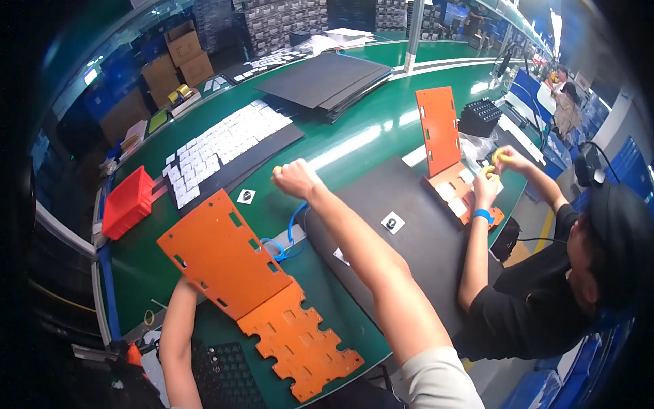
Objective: Assembling small electronic components into plastic fixtures and using a testing machine to process them.
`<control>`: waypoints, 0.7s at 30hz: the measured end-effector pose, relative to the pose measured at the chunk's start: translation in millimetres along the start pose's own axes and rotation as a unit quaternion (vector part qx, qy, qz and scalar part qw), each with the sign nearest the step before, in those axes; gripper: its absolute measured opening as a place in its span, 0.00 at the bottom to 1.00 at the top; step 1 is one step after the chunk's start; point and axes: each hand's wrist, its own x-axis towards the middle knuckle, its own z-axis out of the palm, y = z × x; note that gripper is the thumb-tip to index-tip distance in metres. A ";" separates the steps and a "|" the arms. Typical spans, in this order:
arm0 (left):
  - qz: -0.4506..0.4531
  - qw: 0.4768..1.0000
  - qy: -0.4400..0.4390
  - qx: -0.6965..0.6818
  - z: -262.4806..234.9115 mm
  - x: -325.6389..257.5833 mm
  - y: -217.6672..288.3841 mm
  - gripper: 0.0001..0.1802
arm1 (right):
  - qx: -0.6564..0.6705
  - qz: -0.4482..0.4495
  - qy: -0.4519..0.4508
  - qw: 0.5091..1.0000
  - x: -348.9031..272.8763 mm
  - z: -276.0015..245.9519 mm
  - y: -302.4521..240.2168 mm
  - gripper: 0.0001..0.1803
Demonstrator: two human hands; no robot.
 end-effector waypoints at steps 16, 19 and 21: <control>-0.583 0.614 -0.119 -0.518 -339.9 34.2 -92.5 0.10 | 0.417 0.261 0.121 0.862 -185.7 -215.3 -186.4 0.21; -0.426 0.606 -0.179 -0.648 -456.2 36.7 -35.7 0.23 | 0.246 0.143 -0.003 0.959 -279.9 -179.4 -248.0 0.41; -0.394 0.593 -0.274 -0.647 -482.9 -10.0 11.9 0.32 | 0.209 0.121 -0.008 0.970 -303.9 -177.7 -283.0 0.40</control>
